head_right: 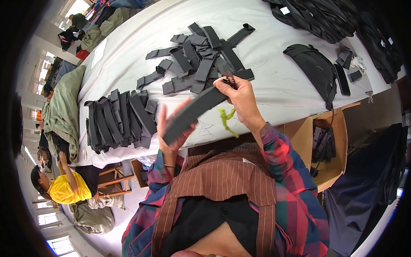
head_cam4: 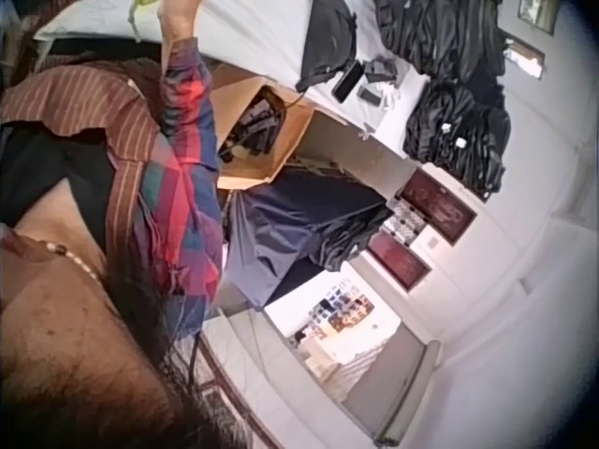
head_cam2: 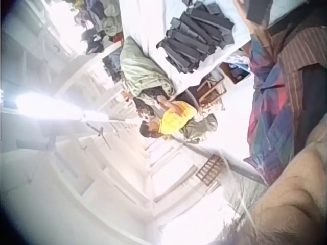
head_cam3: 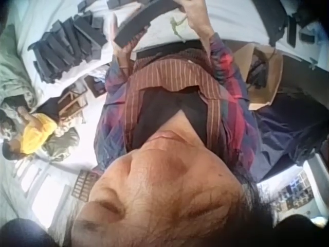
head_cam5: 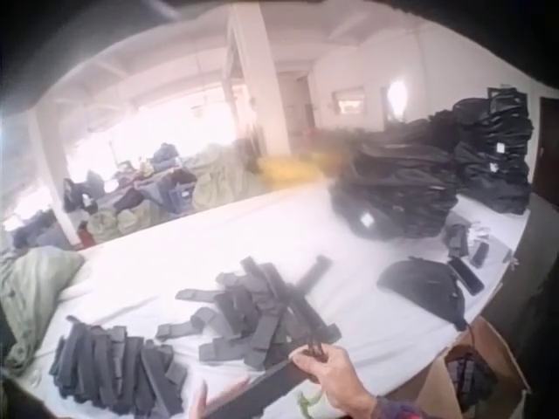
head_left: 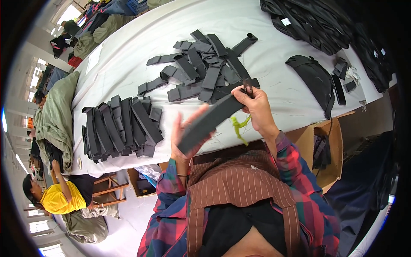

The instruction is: Trimming and finishing the edges of black foam or rubber strips using a small cutting tool.

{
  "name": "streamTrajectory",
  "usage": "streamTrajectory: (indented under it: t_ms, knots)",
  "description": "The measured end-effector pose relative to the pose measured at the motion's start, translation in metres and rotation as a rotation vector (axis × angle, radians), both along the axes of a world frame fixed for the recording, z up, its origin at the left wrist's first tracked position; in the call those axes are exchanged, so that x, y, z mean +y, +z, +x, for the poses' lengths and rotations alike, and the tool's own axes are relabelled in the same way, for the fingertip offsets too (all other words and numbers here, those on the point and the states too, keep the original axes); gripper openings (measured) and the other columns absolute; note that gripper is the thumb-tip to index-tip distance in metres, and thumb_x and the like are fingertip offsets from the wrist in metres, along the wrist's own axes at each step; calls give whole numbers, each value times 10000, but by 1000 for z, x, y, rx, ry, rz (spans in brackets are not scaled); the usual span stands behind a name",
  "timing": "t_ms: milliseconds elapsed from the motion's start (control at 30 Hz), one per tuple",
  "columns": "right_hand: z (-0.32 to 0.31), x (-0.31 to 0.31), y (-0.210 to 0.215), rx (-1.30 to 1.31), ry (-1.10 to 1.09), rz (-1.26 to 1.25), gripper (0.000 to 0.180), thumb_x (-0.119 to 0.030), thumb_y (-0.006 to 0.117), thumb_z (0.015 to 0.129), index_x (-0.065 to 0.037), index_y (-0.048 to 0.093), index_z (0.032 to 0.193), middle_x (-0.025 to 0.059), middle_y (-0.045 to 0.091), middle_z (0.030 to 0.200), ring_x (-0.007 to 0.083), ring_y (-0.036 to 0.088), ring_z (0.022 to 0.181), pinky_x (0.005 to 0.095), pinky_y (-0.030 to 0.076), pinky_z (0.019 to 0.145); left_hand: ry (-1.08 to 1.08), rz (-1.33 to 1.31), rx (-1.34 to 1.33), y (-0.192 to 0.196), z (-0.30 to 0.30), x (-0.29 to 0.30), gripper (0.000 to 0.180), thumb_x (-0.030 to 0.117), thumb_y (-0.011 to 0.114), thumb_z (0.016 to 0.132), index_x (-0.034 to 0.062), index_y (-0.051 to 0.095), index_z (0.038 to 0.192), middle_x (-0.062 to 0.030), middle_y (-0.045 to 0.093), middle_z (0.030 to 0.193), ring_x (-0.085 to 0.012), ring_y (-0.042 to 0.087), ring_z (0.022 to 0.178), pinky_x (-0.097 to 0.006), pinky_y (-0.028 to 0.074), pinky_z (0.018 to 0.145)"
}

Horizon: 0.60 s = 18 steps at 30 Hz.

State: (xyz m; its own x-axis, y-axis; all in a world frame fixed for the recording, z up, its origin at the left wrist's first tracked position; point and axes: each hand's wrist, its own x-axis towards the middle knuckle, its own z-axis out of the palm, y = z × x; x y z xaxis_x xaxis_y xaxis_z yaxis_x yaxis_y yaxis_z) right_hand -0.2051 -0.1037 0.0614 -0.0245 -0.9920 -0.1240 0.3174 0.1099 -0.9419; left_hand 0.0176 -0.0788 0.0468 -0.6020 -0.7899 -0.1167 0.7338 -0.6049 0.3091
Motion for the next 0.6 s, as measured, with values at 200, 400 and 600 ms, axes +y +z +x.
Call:
streamTrajectory:
  t_ms: [200,400,600]
  knots:
    - [21,12,-19,-350,-159,3,99,-176,652,882,-79,649,901,-31,608,756,39,487,585,197,344,509,141,-326,-192,-11,-17,-8,713,286,571,834,66,276,1444,-126,356,1447,-314,349,1320,-452,340,1041]
    - [47,33,-20,-372,-74,-3,74,-142,637,893,-70,646,887,-49,574,736,16,445,592,179,313,511,157,-304,-293,-8,-43,-9,690,121,565,809,53,276,1433,-150,342,1463,-238,421,1276,-432,324,1062]
    - [47,49,-34,-26,16,-124,57,-84,667,860,-28,657,854,-36,597,756,10,460,627,175,339,542,362,-363,-357,-9,-37,-13,536,165,501,933,34,299,1412,-150,508,1248,-290,591,1044,-385,507,882]
